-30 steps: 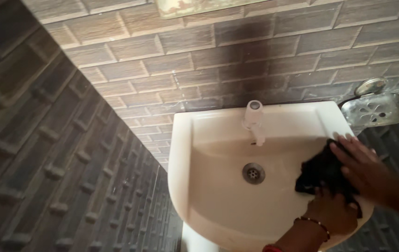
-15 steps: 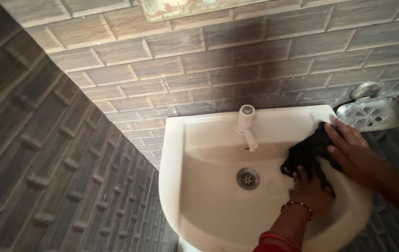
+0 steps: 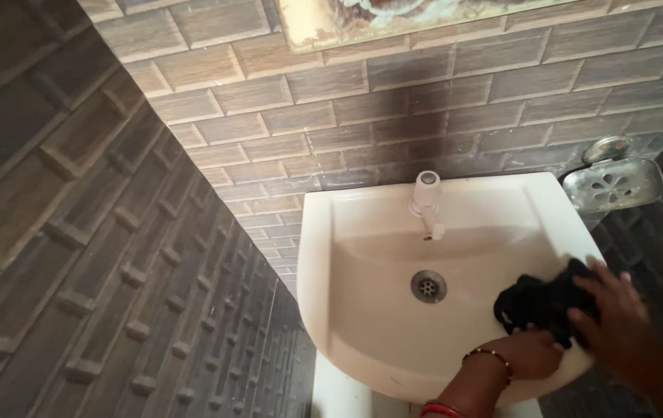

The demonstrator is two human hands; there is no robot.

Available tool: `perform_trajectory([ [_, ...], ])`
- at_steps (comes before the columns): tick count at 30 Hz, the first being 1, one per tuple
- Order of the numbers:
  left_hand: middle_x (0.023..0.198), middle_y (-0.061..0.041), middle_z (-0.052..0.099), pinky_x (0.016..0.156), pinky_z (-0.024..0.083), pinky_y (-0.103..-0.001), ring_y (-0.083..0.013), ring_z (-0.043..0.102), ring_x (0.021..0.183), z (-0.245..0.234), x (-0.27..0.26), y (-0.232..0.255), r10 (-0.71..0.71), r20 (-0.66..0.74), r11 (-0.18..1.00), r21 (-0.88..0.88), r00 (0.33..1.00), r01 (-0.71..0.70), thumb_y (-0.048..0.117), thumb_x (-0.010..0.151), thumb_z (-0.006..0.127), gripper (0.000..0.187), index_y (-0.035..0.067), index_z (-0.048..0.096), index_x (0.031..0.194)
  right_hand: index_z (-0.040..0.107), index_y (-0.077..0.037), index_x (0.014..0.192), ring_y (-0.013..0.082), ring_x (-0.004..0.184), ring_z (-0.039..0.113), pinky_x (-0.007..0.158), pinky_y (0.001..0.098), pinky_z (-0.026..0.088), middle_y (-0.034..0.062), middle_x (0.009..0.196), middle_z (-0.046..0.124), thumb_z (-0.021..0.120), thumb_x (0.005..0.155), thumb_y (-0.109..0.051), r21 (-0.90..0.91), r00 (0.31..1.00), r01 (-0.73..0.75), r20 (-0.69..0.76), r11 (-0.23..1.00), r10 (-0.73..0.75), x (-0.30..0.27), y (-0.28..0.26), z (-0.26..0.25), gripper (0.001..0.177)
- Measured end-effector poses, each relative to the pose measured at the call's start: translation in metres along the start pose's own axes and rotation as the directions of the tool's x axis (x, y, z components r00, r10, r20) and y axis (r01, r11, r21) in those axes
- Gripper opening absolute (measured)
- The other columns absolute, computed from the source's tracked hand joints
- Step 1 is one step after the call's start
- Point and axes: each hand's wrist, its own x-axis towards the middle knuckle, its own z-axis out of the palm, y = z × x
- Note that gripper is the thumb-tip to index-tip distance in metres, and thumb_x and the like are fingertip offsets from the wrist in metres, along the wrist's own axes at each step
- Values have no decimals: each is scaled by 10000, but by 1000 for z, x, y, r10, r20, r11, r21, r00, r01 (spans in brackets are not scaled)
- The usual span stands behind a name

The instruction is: The person washes a black cloth in a white sink by hand, scrubbing it against the basin surface and wringing it out.

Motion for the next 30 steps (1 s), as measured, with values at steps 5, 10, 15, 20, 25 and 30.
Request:
perform_trajectory([
  [5, 1309, -287, 643, 1056, 415, -545, -497, 581, 1201, -30, -76, 49, -79, -26, 997, -20, 997, 78, 347, 981, 421, 516, 45, 621, 1348, 522, -33, 1314, 447, 1469, 348, 1223, 584, 232, 250, 1597, 358, 550, 917, -333, 76, 993, 27, -113, 997, -18, -56, -20, 10, 499],
  [10, 1196, -271, 701, 1006, 472, -541, -467, 659, 1111, -42, -112, 74, -82, -12, 990, 116, 997, 83, 322, 944, 556, 474, 19, 649, 1297, 452, 31, 1362, 500, 1434, 339, 1193, 651, 205, 344, 1548, 343, 426, 988, -338, 82, 988, 83, -133, 993, -72, -82, -47, 20, 526],
  [15, 1267, -259, 645, 967, 470, -584, -468, 623, 1145, -31, -119, 80, -95, -157, 980, 158, 983, 120, 297, 928, 617, 490, 42, 619, 1345, 437, 30, 1366, 504, 1422, 343, 1205, 708, 131, 333, 1526, 352, 410, 982, -339, 31, 990, 107, -94, 994, -104, -80, -45, 22, 533],
  [20, 1198, -236, 700, 869, 538, -563, -435, 676, 1052, -35, -112, 94, -133, -210, 984, 86, 969, 154, 294, 902, 596, 446, 50, 669, 1267, 437, 8, 1384, 472, 1400, 370, 1215, 702, 110, 291, 1493, 394, 388, 972, -303, -52, 989, 140, -41, 989, -142, -66, -53, 4, 518],
  [25, 1110, -265, 771, 865, 582, -499, -411, 737, 986, -28, -93, 87, -168, -168, 976, 112, 971, 188, 339, 964, 568, 418, 9, 763, 1131, 464, -30, 1402, 419, 1387, 413, 1269, 634, 140, 233, 1481, 454, 377, 1006, -287, -84, 993, 120, -5, 989, -121, -52, -77, -26, 479],
  [30, 1241, -290, 686, 926, 532, -545, -474, 671, 1071, -24, -67, 88, -157, -282, 987, -9, 947, 160, 376, 944, 583, 471, 72, 670, 1293, 456, -52, 1444, 423, 1422, 364, 1240, 549, 186, 214, 1556, 407, 413, 952, -297, -50, 984, 160, 92, 986, -155, -14, -59, -47, 551],
])
